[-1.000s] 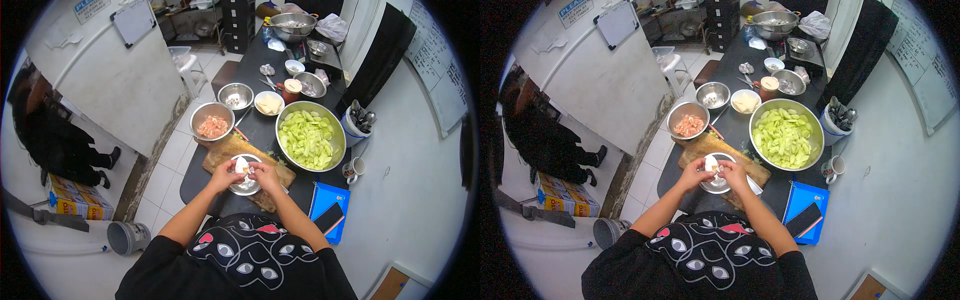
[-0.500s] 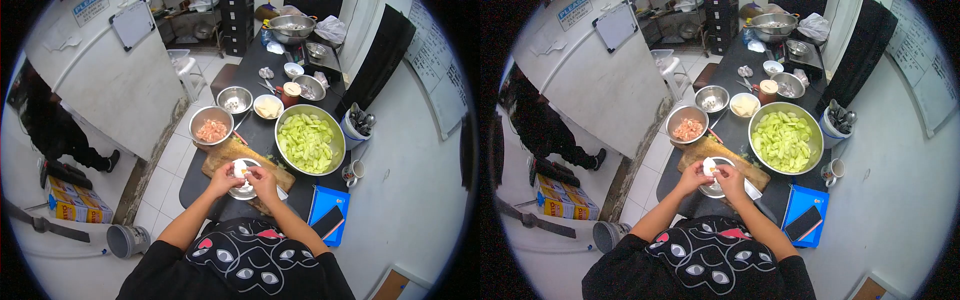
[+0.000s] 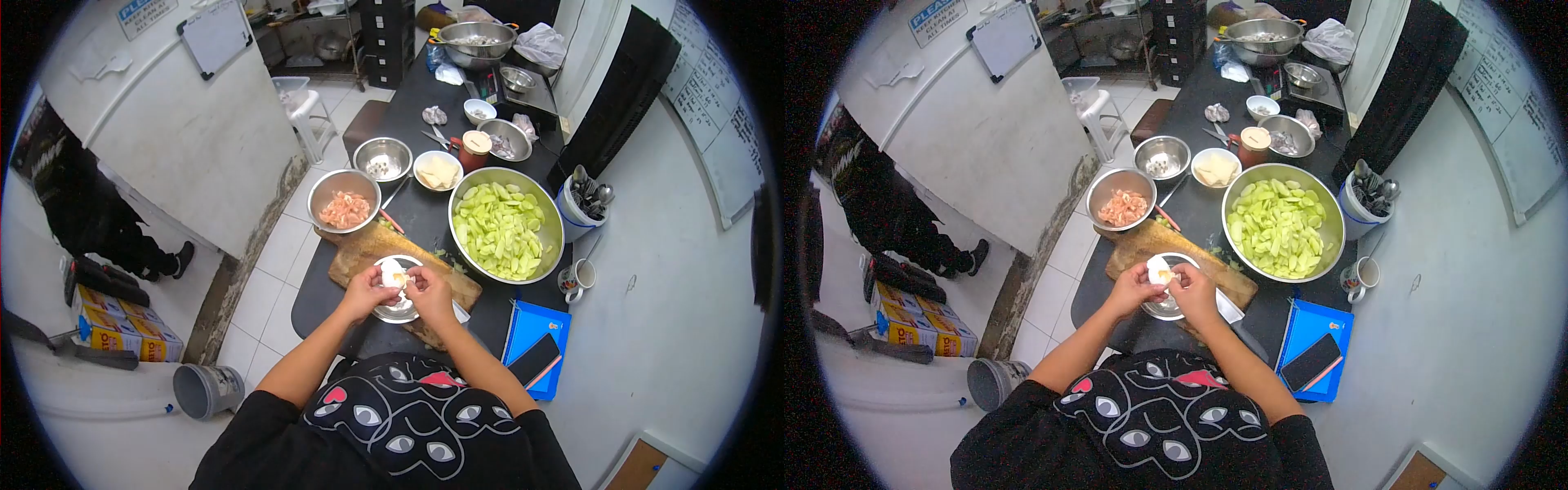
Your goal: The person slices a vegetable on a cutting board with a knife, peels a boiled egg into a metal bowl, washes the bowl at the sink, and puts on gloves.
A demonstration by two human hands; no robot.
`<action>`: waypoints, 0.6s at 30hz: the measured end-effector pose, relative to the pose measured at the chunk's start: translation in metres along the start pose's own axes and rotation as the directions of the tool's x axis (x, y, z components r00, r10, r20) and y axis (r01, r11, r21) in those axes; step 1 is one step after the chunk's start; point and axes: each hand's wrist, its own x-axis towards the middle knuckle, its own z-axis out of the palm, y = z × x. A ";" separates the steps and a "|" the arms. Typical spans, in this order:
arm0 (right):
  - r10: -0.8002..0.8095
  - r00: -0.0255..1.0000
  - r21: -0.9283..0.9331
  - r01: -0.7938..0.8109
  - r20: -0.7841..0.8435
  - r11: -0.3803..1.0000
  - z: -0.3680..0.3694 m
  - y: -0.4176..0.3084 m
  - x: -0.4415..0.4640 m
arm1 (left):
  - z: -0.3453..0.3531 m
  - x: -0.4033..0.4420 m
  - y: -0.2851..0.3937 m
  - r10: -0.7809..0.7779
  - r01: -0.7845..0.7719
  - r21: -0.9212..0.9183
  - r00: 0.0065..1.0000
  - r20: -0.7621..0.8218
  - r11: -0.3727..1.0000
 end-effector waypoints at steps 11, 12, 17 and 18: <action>0.302 0.942 0.452 -0.337 0.150 0.826 -0.004 0.028 0.011 | -0.017 -0.002 -0.004 -0.043 0.058 -0.095 0.988 0.151 0.994; 0.319 0.940 0.432 -0.340 0.123 0.835 -0.004 0.028 0.011 | -0.016 -0.005 0.000 -0.027 0.043 -0.105 0.989 0.147 0.994; -0.085 0.991 -0.148 0.100 0.105 0.984 0.003 0.057 0.008 | -0.021 -0.004 -0.004 -0.011 0.026 -0.106 0.990 0.141 0.994; -0.185 0.978 -0.184 0.201 0.099 0.962 0.005 0.059 0.008 | -0.021 -0.004 -0.003 -0.015 0.031 -0.102 0.989 0.149 0.994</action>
